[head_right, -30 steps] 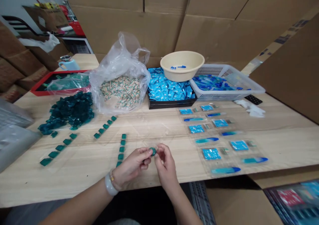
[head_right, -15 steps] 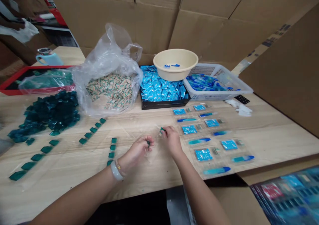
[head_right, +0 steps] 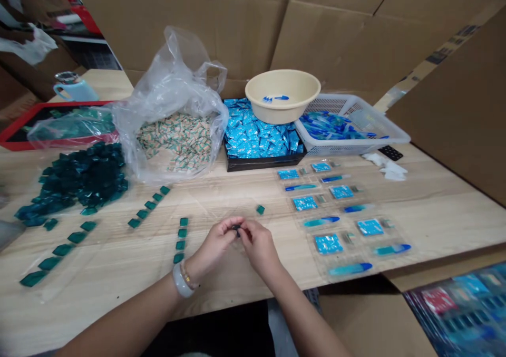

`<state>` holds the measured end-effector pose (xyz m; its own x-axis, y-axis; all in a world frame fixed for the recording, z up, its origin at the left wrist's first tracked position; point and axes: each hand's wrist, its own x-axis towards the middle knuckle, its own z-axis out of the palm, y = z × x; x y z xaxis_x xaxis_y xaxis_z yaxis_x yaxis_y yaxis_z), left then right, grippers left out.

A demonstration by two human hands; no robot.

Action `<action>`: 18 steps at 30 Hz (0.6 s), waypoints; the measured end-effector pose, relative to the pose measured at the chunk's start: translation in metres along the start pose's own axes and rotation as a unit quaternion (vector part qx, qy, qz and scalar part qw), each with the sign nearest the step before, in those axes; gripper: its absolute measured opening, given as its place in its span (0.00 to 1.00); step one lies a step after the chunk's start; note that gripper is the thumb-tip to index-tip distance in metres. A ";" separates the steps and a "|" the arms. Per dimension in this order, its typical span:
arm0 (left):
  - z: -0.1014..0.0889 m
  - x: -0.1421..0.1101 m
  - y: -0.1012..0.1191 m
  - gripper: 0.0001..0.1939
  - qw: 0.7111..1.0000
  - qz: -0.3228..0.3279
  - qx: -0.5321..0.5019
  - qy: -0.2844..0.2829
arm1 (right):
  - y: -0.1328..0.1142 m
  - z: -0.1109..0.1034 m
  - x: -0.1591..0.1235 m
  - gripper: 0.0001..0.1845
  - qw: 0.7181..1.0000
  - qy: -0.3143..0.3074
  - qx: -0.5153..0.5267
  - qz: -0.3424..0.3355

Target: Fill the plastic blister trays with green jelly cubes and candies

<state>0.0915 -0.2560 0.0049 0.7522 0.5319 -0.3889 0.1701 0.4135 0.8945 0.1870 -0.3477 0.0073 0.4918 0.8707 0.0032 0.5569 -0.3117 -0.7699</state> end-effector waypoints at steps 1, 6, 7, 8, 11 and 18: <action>0.001 -0.001 0.000 0.17 1.000 0.012 0.026 0.002 | -0.003 0.002 -0.002 0.07 1.000 -0.010 0.002 -0.001; 0.004 -0.010 -0.003 0.23 0.993 0.040 0.109 0.007 | -0.013 0.002 -0.005 0.11 0.988 -0.093 -0.126 -0.013; 0.004 -0.012 -0.004 0.23 0.992 0.048 0.120 0.009 | -0.015 0.002 -0.005 0.11 0.982 -0.104 -0.158 -0.008; 0.005 -0.013 -0.006 0.23 0.990 0.055 0.130 0.011 | -0.017 0.003 -0.005 0.12 0.977 -0.109 -0.184 -0.002; 0.006 -0.014 -0.008 0.22 0.989 0.059 0.134 0.030 | -0.019 0.006 -0.007 0.12 0.980 -0.084 -0.182 0.008; -0.003 -0.018 -0.003 0.13 0.996 -0.034 0.084 -0.001 | -0.005 0.010 -0.016 0.09 0.980 -0.085 0.122 0.130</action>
<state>0.0754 -0.2643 0.0088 0.7371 0.5048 -0.4494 0.3242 0.3193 0.8905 0.1698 -0.3564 0.0052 0.4648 0.8319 -0.3033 0.2407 -0.4483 -0.8609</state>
